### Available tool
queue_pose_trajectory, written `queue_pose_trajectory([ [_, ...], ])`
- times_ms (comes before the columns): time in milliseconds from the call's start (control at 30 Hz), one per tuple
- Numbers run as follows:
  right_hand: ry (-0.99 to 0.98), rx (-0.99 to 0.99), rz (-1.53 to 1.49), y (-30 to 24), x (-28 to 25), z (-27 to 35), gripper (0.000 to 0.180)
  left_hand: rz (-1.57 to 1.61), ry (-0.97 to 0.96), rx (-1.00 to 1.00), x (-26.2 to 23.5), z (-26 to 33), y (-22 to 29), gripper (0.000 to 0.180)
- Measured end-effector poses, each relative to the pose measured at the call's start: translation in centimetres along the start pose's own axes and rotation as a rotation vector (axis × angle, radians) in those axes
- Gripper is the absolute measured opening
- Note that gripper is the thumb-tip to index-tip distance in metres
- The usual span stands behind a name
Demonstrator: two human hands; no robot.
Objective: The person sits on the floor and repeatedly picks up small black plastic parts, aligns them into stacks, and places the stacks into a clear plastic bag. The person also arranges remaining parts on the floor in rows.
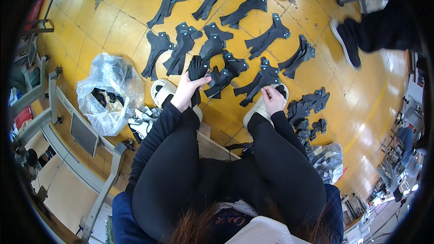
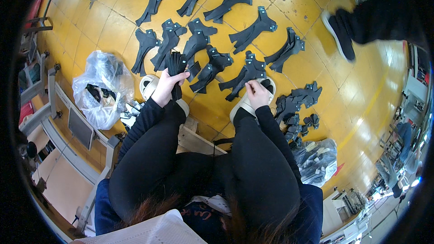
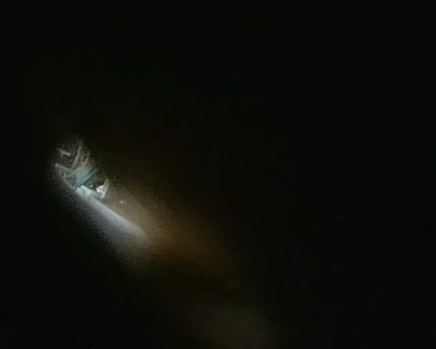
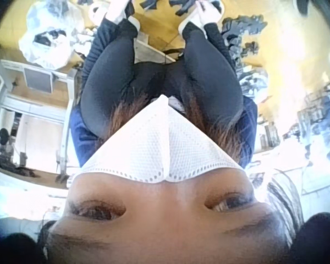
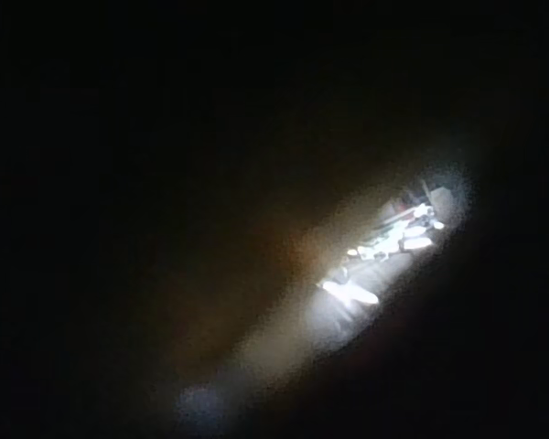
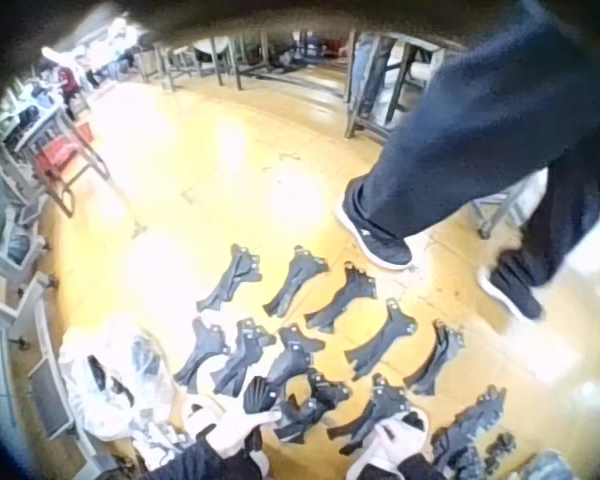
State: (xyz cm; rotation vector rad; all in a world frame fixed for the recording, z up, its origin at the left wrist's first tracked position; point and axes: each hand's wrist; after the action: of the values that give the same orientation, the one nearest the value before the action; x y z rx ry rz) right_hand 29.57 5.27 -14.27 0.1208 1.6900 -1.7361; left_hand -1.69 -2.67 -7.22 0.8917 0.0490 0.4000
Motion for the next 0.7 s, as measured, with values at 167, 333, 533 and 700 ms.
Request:
queue_pose_trajectory([
  [167,0.007,0.001,-0.026,0.0,0.2,0.0,0.011,-0.003,0.029,-0.018,0.0,0.0,0.0,0.016],
  [333,0.004,-0.003,0.008,0.0,0.0,0.1,0.011,0.017,0.007,-0.023,0.1,-0.1,-0.2,0.017],
  [533,-0.005,0.019,0.008,0.2,0.0,0.1,0.011,0.009,0.003,-0.032,0.0,0.0,0.1,0.023],
  [700,-0.009,0.005,0.017,-0.4,-0.2,-0.2,0.010,-0.223,-0.100,-0.088,-0.1,-0.7,5.3,0.021],
])
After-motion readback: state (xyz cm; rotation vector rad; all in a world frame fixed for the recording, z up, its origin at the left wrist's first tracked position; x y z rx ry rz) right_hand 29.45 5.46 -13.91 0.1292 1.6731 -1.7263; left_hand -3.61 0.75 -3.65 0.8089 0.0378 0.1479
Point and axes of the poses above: each hand's wrist, its own z-axis away from the middle knuckle, its own x-axis out of the palm, y = z × x, and after that the axes turned 11 degrees about -z, right-handed
